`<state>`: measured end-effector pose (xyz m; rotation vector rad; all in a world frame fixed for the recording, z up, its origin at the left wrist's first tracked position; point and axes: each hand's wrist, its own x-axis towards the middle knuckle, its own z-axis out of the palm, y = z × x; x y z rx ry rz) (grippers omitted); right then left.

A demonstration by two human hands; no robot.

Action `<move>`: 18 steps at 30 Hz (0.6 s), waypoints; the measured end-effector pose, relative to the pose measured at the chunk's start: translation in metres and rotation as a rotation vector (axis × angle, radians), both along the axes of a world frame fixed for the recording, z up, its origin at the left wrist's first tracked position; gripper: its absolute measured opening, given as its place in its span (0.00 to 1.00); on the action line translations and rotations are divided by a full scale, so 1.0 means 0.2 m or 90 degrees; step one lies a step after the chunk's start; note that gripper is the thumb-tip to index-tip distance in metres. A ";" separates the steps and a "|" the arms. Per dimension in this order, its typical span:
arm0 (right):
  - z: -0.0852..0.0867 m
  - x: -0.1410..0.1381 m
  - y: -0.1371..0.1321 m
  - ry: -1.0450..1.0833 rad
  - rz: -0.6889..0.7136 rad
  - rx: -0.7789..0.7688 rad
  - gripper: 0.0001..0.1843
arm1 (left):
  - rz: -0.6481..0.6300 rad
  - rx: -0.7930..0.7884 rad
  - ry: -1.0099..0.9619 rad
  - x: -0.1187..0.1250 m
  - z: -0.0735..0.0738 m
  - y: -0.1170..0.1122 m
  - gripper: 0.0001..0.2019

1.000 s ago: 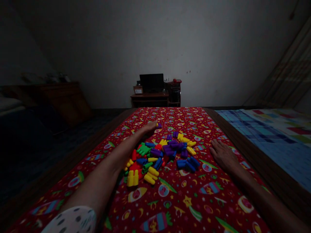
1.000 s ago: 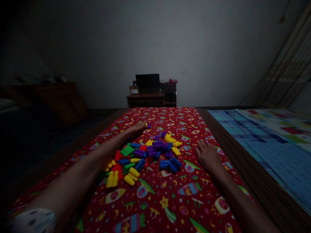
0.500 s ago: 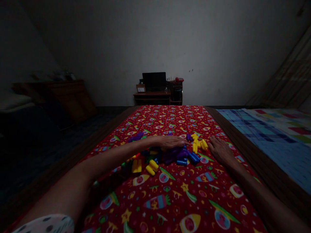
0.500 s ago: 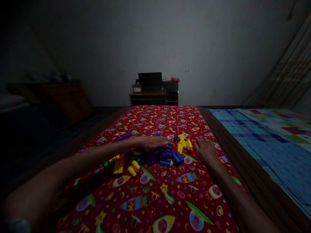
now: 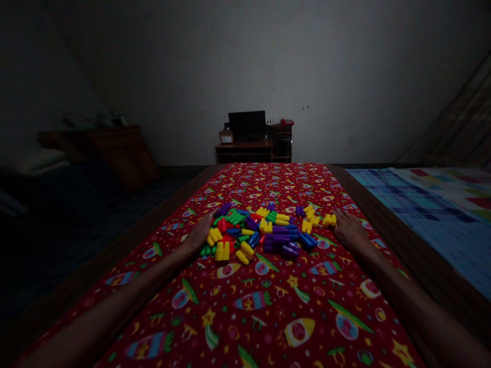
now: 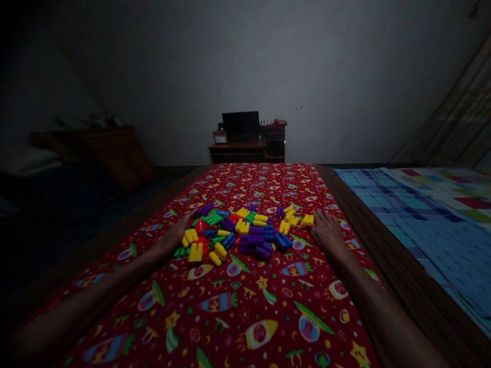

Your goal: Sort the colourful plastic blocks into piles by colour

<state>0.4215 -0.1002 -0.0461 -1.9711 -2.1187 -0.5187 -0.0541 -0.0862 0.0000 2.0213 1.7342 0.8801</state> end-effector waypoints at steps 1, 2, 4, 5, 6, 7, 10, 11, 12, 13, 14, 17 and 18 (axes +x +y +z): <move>0.00 0.00 0.00 -0.004 0.004 -0.001 0.28 | -0.016 -0.002 -0.018 0.07 0.01 -0.01 0.31; 0.00 0.01 0.00 -0.006 0.006 -0.002 0.28 | -0.030 -0.003 -0.036 0.14 0.01 -0.01 0.31; -0.01 0.01 0.01 -0.006 0.004 -0.001 0.28 | -0.070 0.008 -0.069 0.28 0.02 -0.01 0.31; -0.02 0.02 0.01 -0.004 0.004 0.001 0.28 | -0.096 0.019 -0.081 0.35 0.02 -0.01 0.31; -0.02 0.02 0.01 0.000 0.005 0.004 0.28 | -0.123 0.033 -0.087 0.41 0.02 0.00 0.31; -0.02 0.02 0.01 0.004 0.006 0.007 0.29 | -0.151 0.046 -0.089 0.47 0.02 0.01 0.30; -0.03 0.02 0.02 0.013 0.017 0.016 0.30 | -0.228 0.073 -0.088 0.63 0.03 0.05 0.30; -0.03 0.02 0.01 0.014 0.019 0.016 0.31 | -0.249 0.080 -0.085 0.66 0.04 0.07 0.31; -0.03 0.02 0.01 0.016 0.019 0.015 0.30 | -0.263 0.088 -0.079 0.68 0.06 0.09 0.31; -0.03 0.02 0.01 0.017 0.017 0.011 0.30 | -0.261 0.100 -0.069 0.68 0.08 0.12 0.31; -0.02 0.02 0.01 0.017 0.013 0.007 0.30 | -0.244 0.115 -0.057 0.66 0.10 0.16 0.30; -0.02 0.02 0.01 0.014 0.007 -0.007 0.29 | -0.127 0.144 -0.029 0.51 0.14 0.27 0.29; -0.01 0.02 0.01 0.014 0.007 -0.011 0.29 | -0.088 0.135 -0.029 0.44 0.14 0.31 0.28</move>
